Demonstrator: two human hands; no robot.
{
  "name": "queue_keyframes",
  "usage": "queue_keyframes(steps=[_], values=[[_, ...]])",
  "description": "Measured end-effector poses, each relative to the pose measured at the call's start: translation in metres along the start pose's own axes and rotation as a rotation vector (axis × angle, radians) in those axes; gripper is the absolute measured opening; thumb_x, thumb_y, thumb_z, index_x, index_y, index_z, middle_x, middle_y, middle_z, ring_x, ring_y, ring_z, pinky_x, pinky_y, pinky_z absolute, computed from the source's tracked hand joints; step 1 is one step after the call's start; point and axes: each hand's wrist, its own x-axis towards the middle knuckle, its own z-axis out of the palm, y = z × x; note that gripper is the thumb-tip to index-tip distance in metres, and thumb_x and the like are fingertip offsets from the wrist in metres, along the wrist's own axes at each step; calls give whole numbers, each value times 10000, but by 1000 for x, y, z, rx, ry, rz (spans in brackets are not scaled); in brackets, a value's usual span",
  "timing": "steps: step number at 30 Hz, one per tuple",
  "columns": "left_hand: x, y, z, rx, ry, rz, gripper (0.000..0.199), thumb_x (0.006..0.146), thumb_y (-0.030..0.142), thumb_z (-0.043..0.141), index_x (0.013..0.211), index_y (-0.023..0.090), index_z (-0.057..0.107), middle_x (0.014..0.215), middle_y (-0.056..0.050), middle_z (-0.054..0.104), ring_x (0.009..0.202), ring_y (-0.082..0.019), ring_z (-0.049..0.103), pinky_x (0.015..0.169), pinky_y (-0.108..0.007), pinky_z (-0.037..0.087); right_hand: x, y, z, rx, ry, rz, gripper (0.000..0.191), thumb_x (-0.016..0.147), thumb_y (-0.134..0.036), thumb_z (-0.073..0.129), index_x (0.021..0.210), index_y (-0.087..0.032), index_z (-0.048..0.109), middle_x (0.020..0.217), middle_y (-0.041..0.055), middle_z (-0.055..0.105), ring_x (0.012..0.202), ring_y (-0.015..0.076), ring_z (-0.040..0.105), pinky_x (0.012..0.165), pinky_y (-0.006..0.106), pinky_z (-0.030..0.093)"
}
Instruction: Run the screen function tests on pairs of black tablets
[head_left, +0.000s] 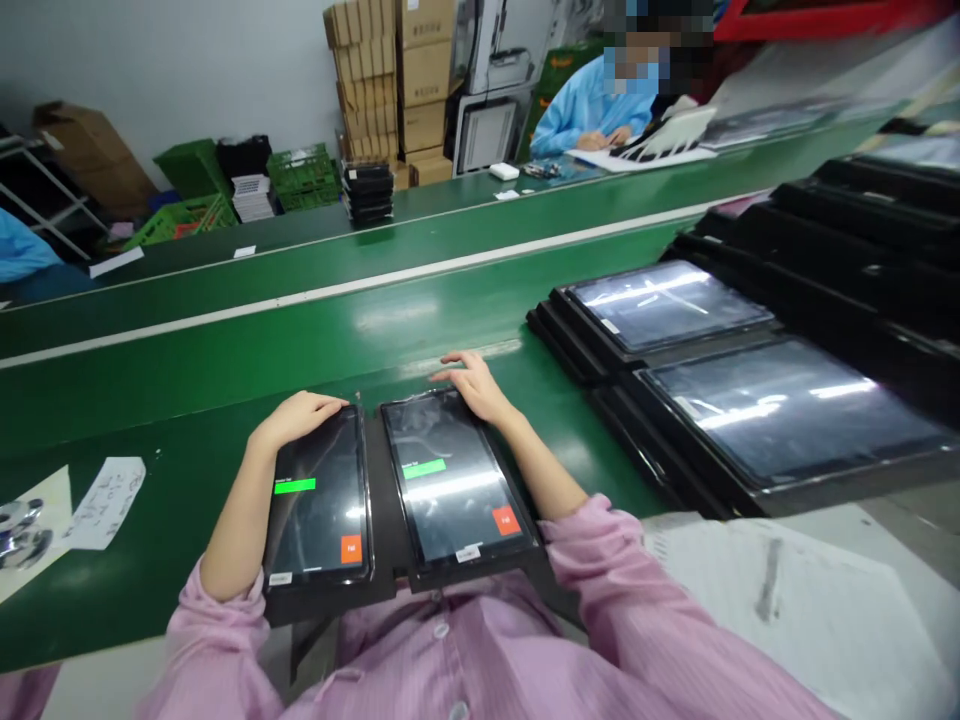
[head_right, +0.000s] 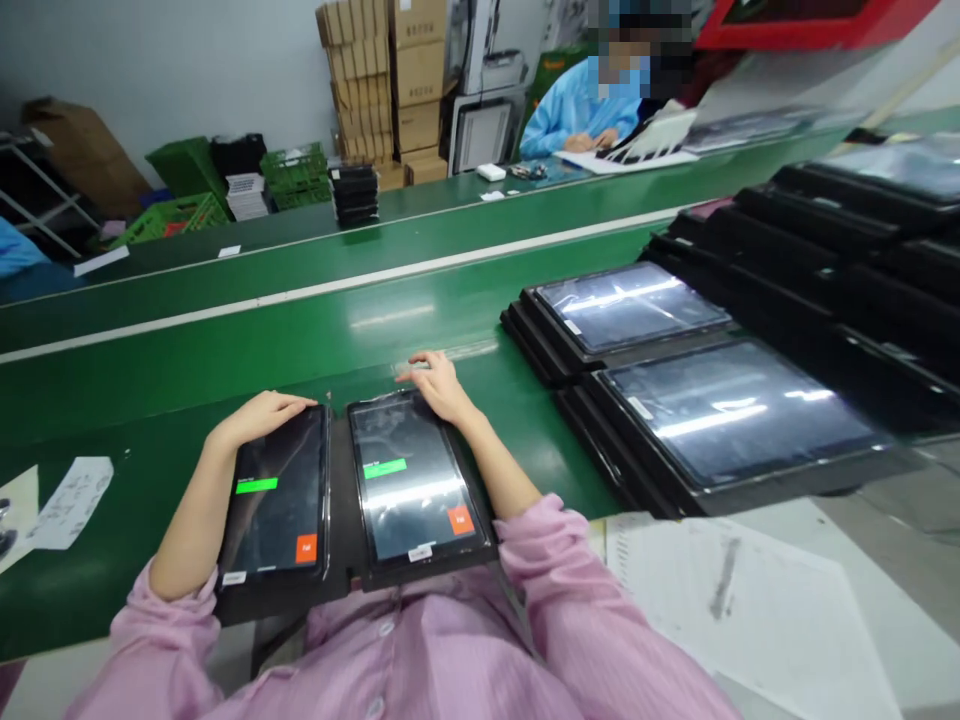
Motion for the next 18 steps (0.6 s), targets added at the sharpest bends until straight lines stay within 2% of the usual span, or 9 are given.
queue_keyframes(steps=[4, 7, 8, 10, 11, 13, 15, 16, 18], values=[[5, 2, 7, 59, 101, -21, 366, 953, 497, 473, 958, 311, 788, 1107, -14, 771, 1054, -294, 704, 1229, -565, 130, -14, 2, -4, -143, -42, -91, 481, 1048, -368, 338, 1012, -279, 810, 1245, 112, 570, 1174, 323, 452, 1036, 555, 346], [5, 2, 6, 18, 58, -50, 266, 873, 466, 620, 1014, 296, 768, 1101, -37, 772, 1051, -309, 700, 1203, -649, -14, -16, -2, -13, -232, -65, -138, 408, 1002, -322, 428, 920, -280, 826, 1291, 117, 568, 1184, 361, 430, 999, 597, 350], [3, 1, 4, -4, 21, -52, 313, 823, 473, 683, 1076, 300, 750, 1133, -47, 763, 1083, -324, 689, 1189, -672, -40, -16, -3, -15, -229, -87, -177, 393, 988, -311, 450, 883, -282, 827, 1295, 110, 575, 1187, 367, 431, 993, 600, 353], [1, 1, 2, -37, -42, -48, 496, 731, 500, 776, 1183, 309, 702, 1197, -64, 740, 1141, -354, 663, 1163, -707, -72, -15, -6, -17, -166, -147, -264, 394, 976, -293, 469, 797, -282, 820, 1277, 90, 598, 1173, 353, 460, 985, 579, 377], [0, 2, 2, -48, -52, -50, 522, 726, 524, 777, 1194, 309, 692, 1202, -67, 737, 1145, -361, 660, 1157, -716, -72, -14, -7, -18, -126, -164, -294, 405, 979, -288, 465, 777, -282, 816, 1261, 83, 608, 1156, 339, 480, 978, 563, 395], [0, 3, 3, -47, -18, -68, 396, 831, 583, 653, 1086, 287, 721, 1096, -61, 768, 1062, -345, 696, 1171, -706, -30, -14, -9, -17, -71, -143, -287, 419, 995, -283, 434, 839, -283, 823, 1246, 88, 610, 1119, 313, 512, 963, 534, 430], [1, 4, 6, -35, 54, -84, 395, 927, 587, 499, 921, 264, 726, 954, -53, 783, 940, -316, 724, 1192, -675, 27, -14, -8, -16, -86, -77, -215, 416, 1005, -292, 408, 972, -275, 822, 1241, 114, 600, 1104, 312, 517, 962, 539, 444], [2, 4, 8, -32, 85, -84, 404, 937, 580, 479, 871, 258, 713, 920, -52, 783, 912, -310, 725, 1196, -667, 37, -13, -8, -15, -105, -60, -182, 414, 1004, -299, 405, 1003, -268, 819, 1230, 127, 600, 1098, 319, 517, 961, 550, 446], [3, 3, 10, -43, 100, -62, 340, 891, 571, 571, 882, 256, 697, 969, -55, 784, 956, -320, 719, 1190, -680, 11, -14, -8, -15, -114, -86, -161, 407, 993, -310, 421, 974, -256, 824, 1219, 137, 607, 1096, 329, 520, 961, 564, 447]])
